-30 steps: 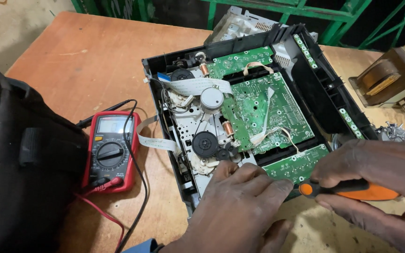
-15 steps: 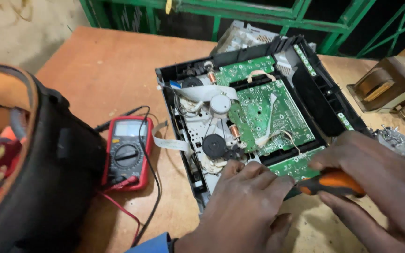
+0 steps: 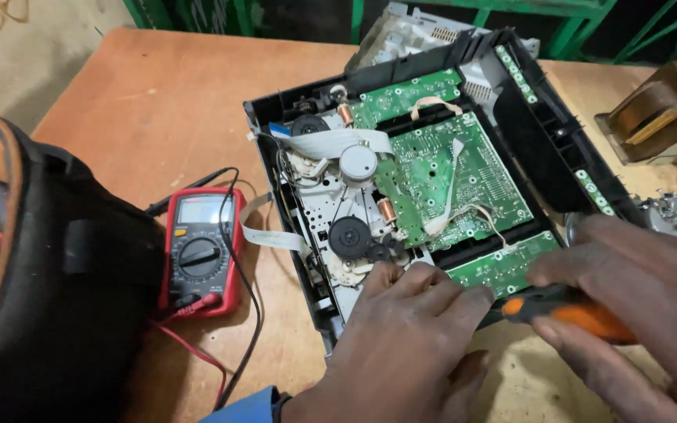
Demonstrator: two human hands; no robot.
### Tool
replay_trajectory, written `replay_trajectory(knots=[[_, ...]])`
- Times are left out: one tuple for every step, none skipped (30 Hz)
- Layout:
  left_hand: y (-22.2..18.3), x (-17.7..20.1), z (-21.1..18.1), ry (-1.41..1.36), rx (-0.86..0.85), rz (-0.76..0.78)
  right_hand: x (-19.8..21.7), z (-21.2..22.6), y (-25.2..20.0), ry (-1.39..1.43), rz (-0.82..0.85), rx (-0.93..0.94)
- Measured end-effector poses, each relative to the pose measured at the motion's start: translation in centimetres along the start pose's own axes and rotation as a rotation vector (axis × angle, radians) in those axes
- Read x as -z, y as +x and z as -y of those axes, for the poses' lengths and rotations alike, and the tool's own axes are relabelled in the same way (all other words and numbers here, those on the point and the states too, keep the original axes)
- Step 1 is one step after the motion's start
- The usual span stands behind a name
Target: Adjusting and repairing the internal mechanical and electronic components of a device using a screwdriver.
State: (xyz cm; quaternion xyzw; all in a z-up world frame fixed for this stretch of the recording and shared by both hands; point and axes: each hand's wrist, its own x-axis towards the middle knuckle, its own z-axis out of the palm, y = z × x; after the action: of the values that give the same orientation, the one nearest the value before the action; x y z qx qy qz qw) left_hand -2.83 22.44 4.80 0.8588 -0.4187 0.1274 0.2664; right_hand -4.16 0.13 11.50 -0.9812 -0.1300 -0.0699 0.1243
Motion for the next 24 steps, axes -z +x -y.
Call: replay_trajectory(knots=[[0.1, 0.1, 0.1, -0.004, 0.005, 0.003, -0.3, 0.3, 0.3, 0.002, 0.007, -0.001], [0.0, 0.2, 0.0, -0.011, 0.013, 0.021, -0.6, 0.6, 0.3, -0.019, 0.068, -0.185], [-0.1, 0.3, -0.2, -0.018, 0.02, 0.038, -0.9, 1.0, 0.3, -0.042, 0.125, -0.369], [-0.1, 0.3, -0.1, -0.022, 0.021, 0.041, -1.1, 1.9, 0.3, -0.041, 0.129, -0.373], [-0.1, 0.2, -0.1, 0.031, 0.003, 0.014, -1.3, 2.8, 0.2, 0.041, 0.041, -0.474], [-0.4, 0.0, -0.3, 0.078, -0.006, -0.016, -1.6, 3.7, -0.1, 0.118, -0.038, -0.57], [-0.5, 0.0, -0.4, 0.068, 0.005, -0.014, -1.9, 1.7, -0.6, 0.113, -0.024, -0.569], [-0.4, 0.1, -0.4, 0.052, 0.01, 0.012, -2.1, -0.4, -0.9, 0.088, -0.091, -0.179], [-0.4, 0.2, -0.4, 0.035, 0.015, 0.039, -2.2, -2.5, -1.1, 0.067, -0.171, 0.208], [-0.6, -0.1, -0.5, 0.038, 0.028, 0.038, -2.7, -2.6, -1.0, 0.072, -0.164, 0.218], [-0.7, -0.3, -0.6, 0.043, 0.044, 0.018, -3.1, -2.8, -0.8, 0.055, -0.166, 0.176], [-0.7, -0.4, -0.6, 0.048, 0.052, 0.001, -3.4, -3.0, -0.8, 0.038, -0.172, 0.129], [-0.9, 0.1, -1.0, 0.052, 0.057, 0.003, -4.0, -3.0, -1.2, 0.043, -0.171, 0.133], [-0.6, 0.8, -1.0, -0.003, 0.073, 0.04, -4.1, -3.2, -1.2, 0.108, -0.177, 0.03], [-0.2, 1.4, -1.0, -0.058, 0.089, 0.078, -4.3, -3.5, -1.1, 0.174, -0.184, -0.072], [0.1, 1.4, -0.5, -0.051, 0.087, 0.07, -4.4, -3.5, -0.8, 0.171, -0.191, -0.064], [0.3, 1.3, -0.1, -0.049, 0.067, -0.004, -4.8, -3.6, -0.4, 0.23, -0.243, -0.026], [-0.1, 1.0, 0.0, -0.063, 0.064, -0.065, -5.3, -3.5, -0.7, 0.295, -0.271, 0.004], [-0.3, 0.8, -0.1, -0.073, 0.078, -0.061, -5.2, -3.5, -0.9, 0.297, -0.254, 0.002], [-0.2, 0.8, -0.1, -0.105, 0.08, -0.072, -5.1, -3.4, -0.8, 0.396, -0.227, 0.067], [-0.2, 1.0, -0.2, -0.137, 0.082, -0.083, -4.9, -3.3, -0.8, 0.496, -0.2, 0.133], [-0.2, 1.0, -0.1, -0.134, 0.082, -0.08, -4.5, -3.7, -0.4, 0.5, -0.202, 0.133], [-0.2, 1.0, -0.1, -0.135, 0.058, -0.091, -4.1, -4.0, -0.1, 0.335, -0.201, 0.151], [-0.1, 1.1, 0.0, -0.134, 0.03, -0.105, -3.6, -4.3, 0.3, 0.17, -0.201, 0.169]])
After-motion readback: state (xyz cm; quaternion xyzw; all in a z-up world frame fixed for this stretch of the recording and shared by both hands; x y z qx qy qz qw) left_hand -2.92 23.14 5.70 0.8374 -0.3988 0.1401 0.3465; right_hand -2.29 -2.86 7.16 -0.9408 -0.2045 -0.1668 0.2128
